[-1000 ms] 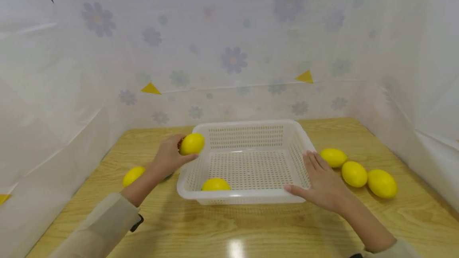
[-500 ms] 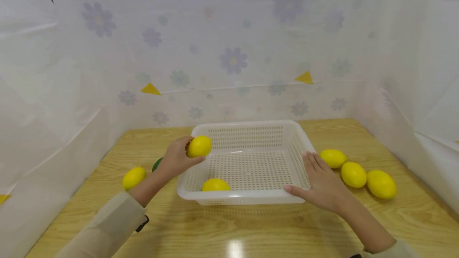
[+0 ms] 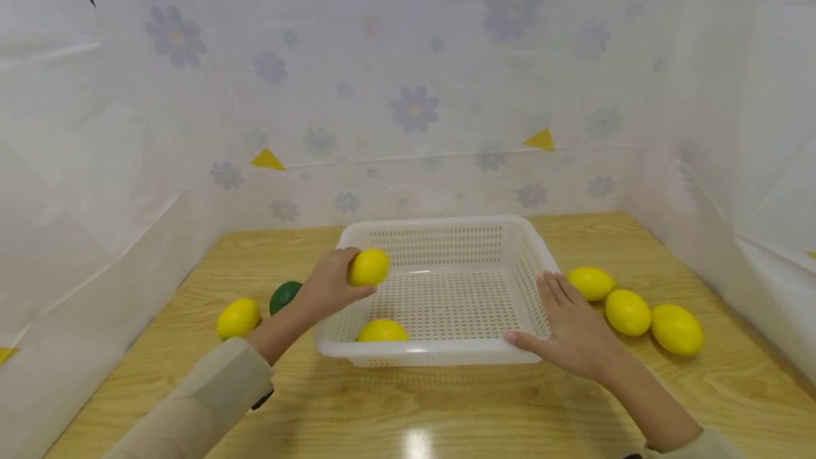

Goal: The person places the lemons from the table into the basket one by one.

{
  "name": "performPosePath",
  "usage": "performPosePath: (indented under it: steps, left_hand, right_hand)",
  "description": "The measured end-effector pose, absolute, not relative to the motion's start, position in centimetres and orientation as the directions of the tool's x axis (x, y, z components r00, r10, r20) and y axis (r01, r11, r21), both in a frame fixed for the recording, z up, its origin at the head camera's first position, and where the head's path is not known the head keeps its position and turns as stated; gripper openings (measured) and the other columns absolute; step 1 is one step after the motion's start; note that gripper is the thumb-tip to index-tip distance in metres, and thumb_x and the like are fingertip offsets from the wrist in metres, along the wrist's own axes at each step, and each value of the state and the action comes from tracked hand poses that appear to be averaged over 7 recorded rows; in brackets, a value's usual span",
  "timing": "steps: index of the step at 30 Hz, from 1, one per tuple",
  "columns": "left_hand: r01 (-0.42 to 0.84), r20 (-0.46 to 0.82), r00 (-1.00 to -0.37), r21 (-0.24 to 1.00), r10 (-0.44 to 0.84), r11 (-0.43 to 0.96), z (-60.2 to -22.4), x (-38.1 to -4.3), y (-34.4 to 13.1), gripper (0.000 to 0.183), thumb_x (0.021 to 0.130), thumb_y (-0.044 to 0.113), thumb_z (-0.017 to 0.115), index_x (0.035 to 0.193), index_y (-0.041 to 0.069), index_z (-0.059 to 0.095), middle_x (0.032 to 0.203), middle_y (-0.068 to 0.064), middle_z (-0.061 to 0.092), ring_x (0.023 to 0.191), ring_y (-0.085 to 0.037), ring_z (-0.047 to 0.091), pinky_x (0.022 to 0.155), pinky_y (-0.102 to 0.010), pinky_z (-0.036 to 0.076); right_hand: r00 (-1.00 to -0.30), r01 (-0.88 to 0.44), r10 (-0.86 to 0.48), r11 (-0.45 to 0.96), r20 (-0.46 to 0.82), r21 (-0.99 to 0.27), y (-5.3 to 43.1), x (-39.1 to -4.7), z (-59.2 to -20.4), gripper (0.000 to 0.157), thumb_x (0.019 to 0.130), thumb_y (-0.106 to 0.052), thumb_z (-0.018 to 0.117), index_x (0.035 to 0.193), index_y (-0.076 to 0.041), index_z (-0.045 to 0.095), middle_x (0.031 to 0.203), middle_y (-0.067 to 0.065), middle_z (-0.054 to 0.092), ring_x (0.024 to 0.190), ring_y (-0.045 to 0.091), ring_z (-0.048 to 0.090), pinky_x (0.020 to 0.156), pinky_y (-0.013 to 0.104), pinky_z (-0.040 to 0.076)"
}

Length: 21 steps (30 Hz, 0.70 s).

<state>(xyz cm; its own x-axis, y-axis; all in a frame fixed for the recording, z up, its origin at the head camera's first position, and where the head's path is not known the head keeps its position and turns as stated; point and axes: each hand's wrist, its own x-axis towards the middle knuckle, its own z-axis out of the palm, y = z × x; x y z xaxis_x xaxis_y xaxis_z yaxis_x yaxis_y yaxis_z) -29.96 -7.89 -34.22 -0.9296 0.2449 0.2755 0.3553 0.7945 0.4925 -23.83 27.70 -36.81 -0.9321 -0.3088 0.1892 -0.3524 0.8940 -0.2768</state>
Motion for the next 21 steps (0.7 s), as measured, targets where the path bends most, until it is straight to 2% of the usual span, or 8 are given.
performPosePath:
  steps: [6, 13, 21]
  left_hand:
    - [0.355, 0.19, -0.935, 0.429, 0.301, 0.831, -34.4, -30.2, -7.1, 0.053, 0.078, 0.022, 0.074, 0.119, 0.0, 0.051, 0.101, -0.012, 0.056, 0.082, -0.02, 0.054, 0.075, -0.034, 0.05]
    - [0.375, 0.152, -0.927, 0.373, 0.343, 0.849, -34.5, -30.5, -6.3, 0.051, 0.076, 0.019, 0.075, 0.116, -0.002, 0.052, 0.097, -0.012, 0.057, 0.08, -0.02, 0.053, 0.074, -0.033, 0.05]
    - [0.407, 0.114, -0.913, 0.309, 0.391, 0.859, -35.2, -31.1, -5.9, 0.055, 0.077, 0.02, 0.076, 0.121, -0.002, 0.05, 0.105, -0.013, 0.057, 0.088, -0.021, 0.055, 0.081, -0.035, 0.05]
  right_hand:
    - [-0.931, -0.355, -0.311, 0.894, 0.19, -0.275, 27.7, -23.8, -36.8, 0.099, 0.086, -0.054, 0.055, 0.145, 0.01, 0.008, 0.151, 0.031, 0.006, 0.14, 0.046, 0.004, 0.113, 0.058, 0.005]
    - [-0.932, -0.352, -0.308, 0.895, 0.192, -0.275, 27.6, -23.9, -36.7, 0.099, 0.085, -0.054, 0.055, 0.145, 0.01, 0.009, 0.151, 0.031, 0.007, 0.14, 0.046, 0.005, 0.113, 0.057, 0.005]
    - [-0.929, -0.358, -0.312, 0.893, 0.198, -0.274, 27.7, -23.9, -36.7, 0.098, 0.085, -0.053, 0.056, 0.144, 0.011, 0.011, 0.151, 0.032, 0.008, 0.139, 0.047, 0.007, 0.111, 0.059, 0.009]
